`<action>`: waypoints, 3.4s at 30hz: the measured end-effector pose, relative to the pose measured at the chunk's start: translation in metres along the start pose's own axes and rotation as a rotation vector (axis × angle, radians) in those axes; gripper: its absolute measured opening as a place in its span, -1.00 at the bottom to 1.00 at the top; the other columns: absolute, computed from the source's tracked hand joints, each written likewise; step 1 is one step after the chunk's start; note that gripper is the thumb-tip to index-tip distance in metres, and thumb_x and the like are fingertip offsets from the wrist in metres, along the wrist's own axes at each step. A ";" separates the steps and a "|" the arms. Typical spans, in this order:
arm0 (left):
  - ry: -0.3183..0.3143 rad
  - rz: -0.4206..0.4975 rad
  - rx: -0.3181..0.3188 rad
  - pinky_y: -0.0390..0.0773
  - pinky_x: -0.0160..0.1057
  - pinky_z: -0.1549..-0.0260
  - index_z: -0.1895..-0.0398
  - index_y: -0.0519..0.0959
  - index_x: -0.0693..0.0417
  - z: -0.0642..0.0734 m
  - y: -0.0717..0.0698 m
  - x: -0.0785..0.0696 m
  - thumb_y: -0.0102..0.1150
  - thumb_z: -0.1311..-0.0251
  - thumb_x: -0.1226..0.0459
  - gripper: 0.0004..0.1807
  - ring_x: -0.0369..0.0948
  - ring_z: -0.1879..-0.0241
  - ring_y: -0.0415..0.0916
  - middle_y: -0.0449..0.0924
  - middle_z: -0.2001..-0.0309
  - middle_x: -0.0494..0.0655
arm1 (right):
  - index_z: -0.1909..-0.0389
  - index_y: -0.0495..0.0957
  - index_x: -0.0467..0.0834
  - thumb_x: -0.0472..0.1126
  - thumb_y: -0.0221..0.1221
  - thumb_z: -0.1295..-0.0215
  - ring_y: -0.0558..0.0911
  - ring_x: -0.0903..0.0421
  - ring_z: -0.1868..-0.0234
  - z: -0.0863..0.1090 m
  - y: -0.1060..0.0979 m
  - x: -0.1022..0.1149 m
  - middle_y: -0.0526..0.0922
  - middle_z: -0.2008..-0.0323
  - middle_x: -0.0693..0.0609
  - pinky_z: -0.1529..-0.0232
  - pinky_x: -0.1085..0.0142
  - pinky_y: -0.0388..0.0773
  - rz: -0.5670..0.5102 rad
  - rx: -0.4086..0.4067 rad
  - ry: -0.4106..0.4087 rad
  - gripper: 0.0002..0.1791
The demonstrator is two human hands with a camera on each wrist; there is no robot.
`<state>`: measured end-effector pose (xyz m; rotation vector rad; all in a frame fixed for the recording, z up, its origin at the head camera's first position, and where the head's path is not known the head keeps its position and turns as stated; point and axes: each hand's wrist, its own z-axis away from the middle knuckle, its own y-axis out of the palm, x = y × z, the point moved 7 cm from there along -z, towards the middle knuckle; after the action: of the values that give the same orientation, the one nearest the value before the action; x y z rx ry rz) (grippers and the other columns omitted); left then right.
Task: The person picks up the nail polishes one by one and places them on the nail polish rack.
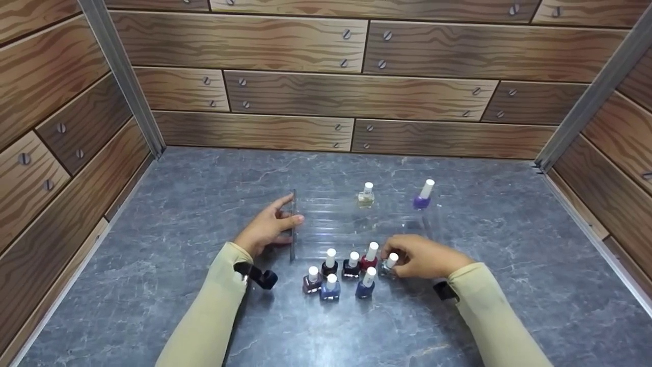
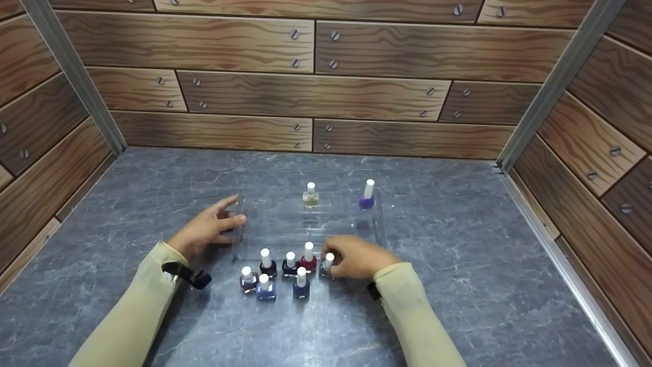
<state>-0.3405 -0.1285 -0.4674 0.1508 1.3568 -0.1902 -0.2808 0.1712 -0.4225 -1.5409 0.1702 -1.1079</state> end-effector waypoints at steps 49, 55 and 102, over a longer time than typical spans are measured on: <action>-0.015 -0.008 0.026 0.70 0.09 -0.14 -0.67 0.05 -0.06 0.003 0.002 0.003 0.30 -0.40 0.29 -0.12 0.16 -0.27 0.47 0.31 -0.35 0.29 | 0.15 0.68 -0.16 -0.42 0.32 -0.29 0.65 0.01 0.33 0.008 -0.042 -0.005 0.71 0.24 0.01 0.30 0.34 0.73 -0.228 -0.540 -0.044 -0.83; -0.011 -0.011 0.028 0.71 0.06 -0.13 -0.67 0.06 -0.10 0.003 0.003 0.001 0.31 -0.38 0.29 -0.11 0.14 -0.25 0.51 0.31 -0.37 0.28 | 0.14 0.68 -0.26 -0.51 0.30 -0.27 0.67 0.10 0.30 0.012 -0.054 -0.001 0.72 0.21 -0.08 0.29 0.42 0.72 -0.338 -0.794 -0.063 -0.81; -0.010 0.025 -0.003 0.76 0.02 -0.05 -0.54 0.23 0.16 -0.002 -0.002 0.004 0.34 -0.38 0.21 -0.25 0.06 -0.16 0.58 0.46 -0.23 0.23 | -0.01 0.67 -0.18 -0.27 0.25 -0.43 0.70 -0.01 0.13 -0.173 -0.053 0.085 0.74 0.15 -0.07 0.03 0.08 0.71 0.136 -0.221 0.102 -0.80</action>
<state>-0.3415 -0.1300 -0.4721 0.1637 1.3442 -0.1675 -0.3817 0.0135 -0.3531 -1.6415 0.4736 -1.0868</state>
